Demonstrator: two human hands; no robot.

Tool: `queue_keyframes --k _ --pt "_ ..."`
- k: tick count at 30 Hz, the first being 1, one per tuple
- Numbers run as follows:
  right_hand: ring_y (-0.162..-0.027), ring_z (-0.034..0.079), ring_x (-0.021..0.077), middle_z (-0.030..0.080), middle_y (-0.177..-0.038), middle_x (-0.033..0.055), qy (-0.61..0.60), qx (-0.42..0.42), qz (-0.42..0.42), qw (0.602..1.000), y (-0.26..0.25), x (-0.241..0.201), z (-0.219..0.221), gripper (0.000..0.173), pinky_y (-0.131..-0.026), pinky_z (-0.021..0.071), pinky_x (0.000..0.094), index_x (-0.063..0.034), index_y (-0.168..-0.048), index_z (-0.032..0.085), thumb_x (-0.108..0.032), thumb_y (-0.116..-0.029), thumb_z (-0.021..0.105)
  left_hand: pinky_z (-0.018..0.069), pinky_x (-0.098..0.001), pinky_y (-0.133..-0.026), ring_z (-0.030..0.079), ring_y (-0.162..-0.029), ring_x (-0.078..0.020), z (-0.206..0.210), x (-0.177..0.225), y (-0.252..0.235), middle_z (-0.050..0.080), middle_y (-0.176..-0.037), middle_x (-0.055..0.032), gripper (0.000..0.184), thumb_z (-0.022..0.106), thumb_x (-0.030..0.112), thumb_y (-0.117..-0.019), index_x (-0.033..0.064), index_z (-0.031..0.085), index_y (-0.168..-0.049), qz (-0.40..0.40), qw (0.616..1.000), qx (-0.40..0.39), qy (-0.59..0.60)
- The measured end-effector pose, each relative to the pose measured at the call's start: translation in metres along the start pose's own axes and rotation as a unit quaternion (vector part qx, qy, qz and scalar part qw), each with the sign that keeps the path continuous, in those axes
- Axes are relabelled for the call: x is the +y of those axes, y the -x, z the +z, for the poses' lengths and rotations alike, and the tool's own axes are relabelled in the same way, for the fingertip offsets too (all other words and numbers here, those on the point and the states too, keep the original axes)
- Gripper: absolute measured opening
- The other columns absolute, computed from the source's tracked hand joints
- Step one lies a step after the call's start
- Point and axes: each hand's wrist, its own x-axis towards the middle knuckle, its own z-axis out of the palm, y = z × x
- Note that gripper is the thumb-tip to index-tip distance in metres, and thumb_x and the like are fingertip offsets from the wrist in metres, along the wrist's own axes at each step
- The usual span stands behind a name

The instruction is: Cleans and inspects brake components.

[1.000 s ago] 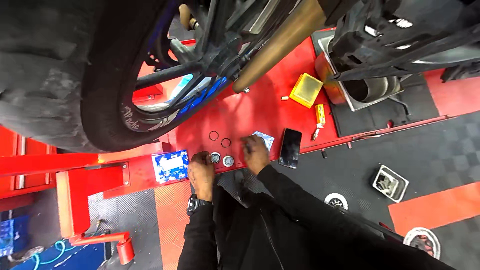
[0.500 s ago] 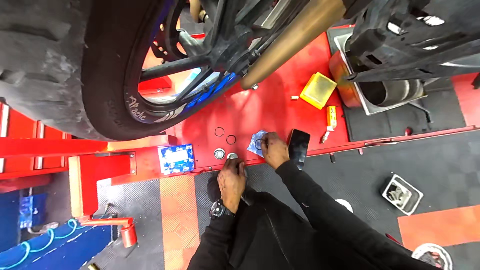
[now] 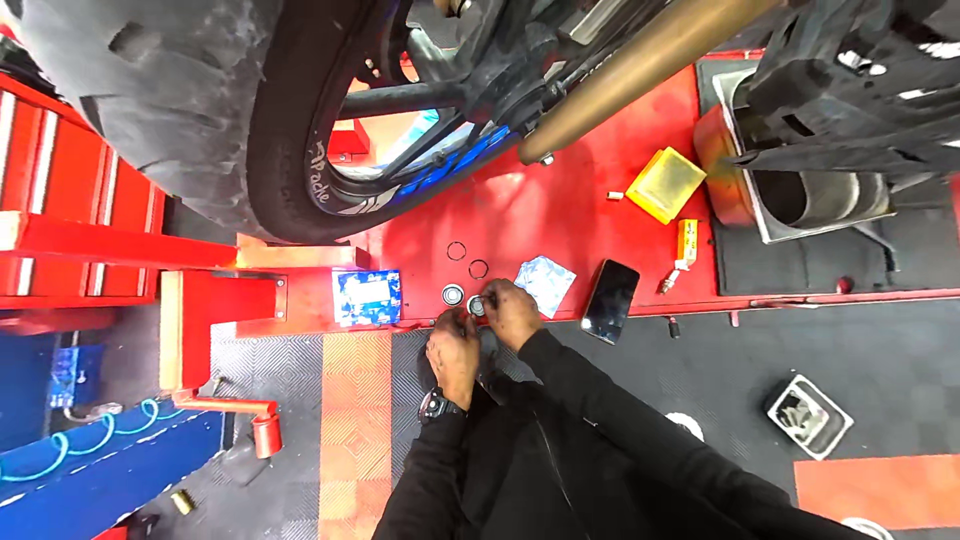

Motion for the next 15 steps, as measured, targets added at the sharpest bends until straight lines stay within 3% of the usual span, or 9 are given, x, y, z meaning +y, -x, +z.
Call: queue_keyframes --k 6,11,15 --pt "-0.097 0.069 0.0247 0.069 -0.106 0.0069 0.008 0.006 -0.015 1.0 0.0 0.006 0.005 0.016 -0.083 0.0583 0.0498 -0.0149 -0.108 0.071 -0.026 -0.0991 0.063 0.0591 -0.054 -0.079 0.072 -0.085 -0.0232 0.007 0.002 -0.005 0.075 -0.092 -0.0039 0.025 0.067 0.037 -0.0976 0.0168 0.076 -0.107 -0.025 0.999 -0.014 -0.022" --pt "-0.1 0.069 0.0243 0.069 -0.11 0.0072 -0.011 -0.008 -0.016 1.0 -0.003 0.015 0.006 0.023 -0.088 0.0579 0.0497 -0.016 -0.119 0.072 -0.024 -0.099 0.065 0.0586 -0.0558 -0.078 0.073 -0.086 -0.0244 0.007 0.004 -0.008 0.076 -0.09 -0.0034 0.026 0.066 0.042 -0.0977 0.0206 0.077 -0.108 -0.049 0.998 -0.034 -0.03" --pt "-0.1 0.07 0.0255 0.071 -0.109 0.0084 -0.055 -0.036 -0.011 0.998 -0.008 0.018 0.005 0.022 -0.089 0.058 0.0526 -0.0153 -0.116 0.074 -0.02 -0.096 0.066 0.0578 -0.0588 -0.081 0.073 -0.086 -0.0269 0.004 0.004 -0.009 0.075 -0.09 -0.0052 0.028 0.065 0.042 -0.0987 0.0184 0.076 -0.109 -0.076 0.995 -0.07 0.01"
